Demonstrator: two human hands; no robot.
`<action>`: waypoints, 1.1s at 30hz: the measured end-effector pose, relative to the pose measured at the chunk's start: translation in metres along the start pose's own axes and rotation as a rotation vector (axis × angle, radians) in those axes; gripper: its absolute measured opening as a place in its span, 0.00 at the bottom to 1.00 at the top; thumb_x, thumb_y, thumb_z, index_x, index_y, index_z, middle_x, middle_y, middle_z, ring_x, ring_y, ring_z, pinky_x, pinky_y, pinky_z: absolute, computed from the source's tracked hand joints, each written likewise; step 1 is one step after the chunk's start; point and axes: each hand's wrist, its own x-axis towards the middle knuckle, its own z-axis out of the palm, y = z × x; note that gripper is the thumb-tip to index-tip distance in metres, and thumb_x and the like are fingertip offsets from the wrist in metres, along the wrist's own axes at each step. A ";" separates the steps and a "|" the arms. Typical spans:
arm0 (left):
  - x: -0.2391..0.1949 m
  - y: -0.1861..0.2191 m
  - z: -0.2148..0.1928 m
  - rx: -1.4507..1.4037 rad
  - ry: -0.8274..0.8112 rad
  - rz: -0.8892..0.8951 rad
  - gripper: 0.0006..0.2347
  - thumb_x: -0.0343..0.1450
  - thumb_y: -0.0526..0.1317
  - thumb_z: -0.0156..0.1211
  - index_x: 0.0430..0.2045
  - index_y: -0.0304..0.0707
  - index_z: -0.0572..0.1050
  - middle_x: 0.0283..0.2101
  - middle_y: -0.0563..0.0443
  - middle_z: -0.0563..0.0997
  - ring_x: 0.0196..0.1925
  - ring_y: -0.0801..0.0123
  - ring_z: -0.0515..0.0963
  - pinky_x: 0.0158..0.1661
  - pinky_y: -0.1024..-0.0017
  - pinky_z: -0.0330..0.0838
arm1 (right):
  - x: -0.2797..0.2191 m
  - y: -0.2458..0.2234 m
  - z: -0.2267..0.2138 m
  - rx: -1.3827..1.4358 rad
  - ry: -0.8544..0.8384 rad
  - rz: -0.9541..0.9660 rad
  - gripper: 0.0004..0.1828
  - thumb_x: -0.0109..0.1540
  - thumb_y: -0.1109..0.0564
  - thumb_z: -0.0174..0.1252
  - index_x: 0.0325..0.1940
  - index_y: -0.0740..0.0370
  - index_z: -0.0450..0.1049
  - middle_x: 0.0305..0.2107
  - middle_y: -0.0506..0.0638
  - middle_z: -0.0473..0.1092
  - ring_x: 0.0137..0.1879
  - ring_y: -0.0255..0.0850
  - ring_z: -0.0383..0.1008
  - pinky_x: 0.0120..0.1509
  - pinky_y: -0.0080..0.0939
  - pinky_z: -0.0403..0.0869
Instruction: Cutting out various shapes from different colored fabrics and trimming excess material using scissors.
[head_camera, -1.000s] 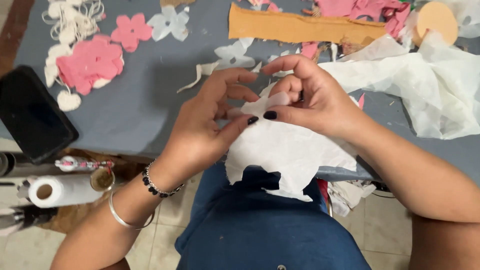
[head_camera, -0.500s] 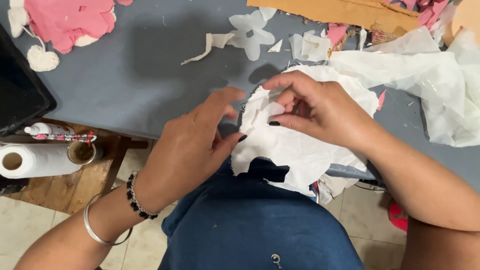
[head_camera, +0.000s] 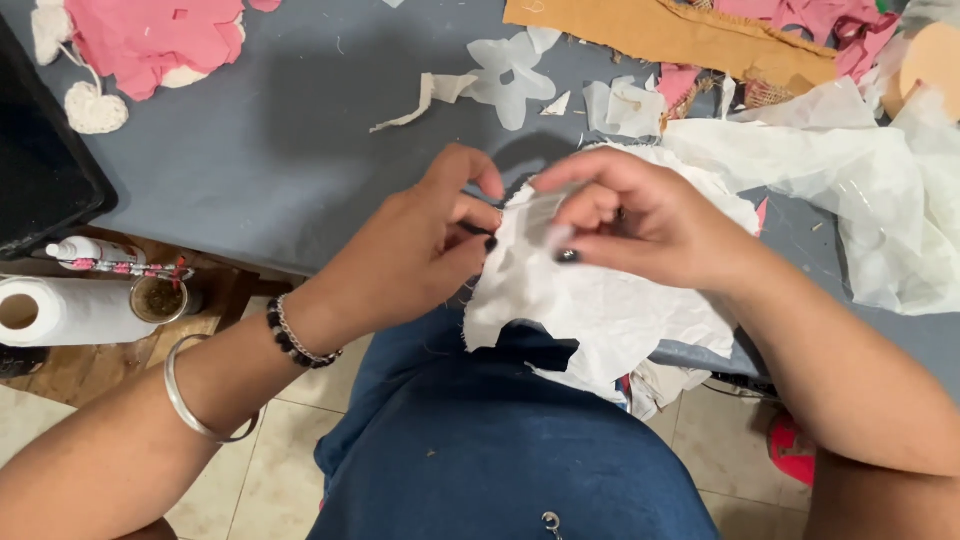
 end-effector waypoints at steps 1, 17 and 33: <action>-0.001 -0.001 0.000 -0.055 -0.004 -0.031 0.13 0.69 0.32 0.48 0.45 0.47 0.60 0.36 0.53 0.87 0.26 0.71 0.76 0.35 0.73 0.73 | 0.004 -0.007 0.007 -0.166 0.096 0.058 0.25 0.64 0.64 0.62 0.64 0.61 0.66 0.40 0.46 0.79 0.45 0.31 0.81 0.52 0.30 0.80; 0.004 -0.016 0.016 0.084 0.016 0.277 0.16 0.66 0.46 0.63 0.47 0.49 0.81 0.51 0.48 0.67 0.61 0.69 0.65 0.44 0.74 0.73 | -0.008 -0.015 0.017 -0.232 0.193 -0.180 0.21 0.64 0.63 0.63 0.60 0.63 0.68 0.39 0.52 0.78 0.46 0.38 0.83 0.57 0.36 0.83; -0.010 0.003 0.015 0.053 0.024 -0.075 0.00 0.66 0.38 0.58 0.25 0.46 0.75 0.17 0.64 0.77 0.20 0.77 0.74 0.31 0.75 0.69 | -0.003 -0.016 0.012 -0.083 0.158 0.149 0.25 0.61 0.66 0.65 0.61 0.59 0.70 0.34 0.45 0.79 0.37 0.29 0.78 0.44 0.26 0.78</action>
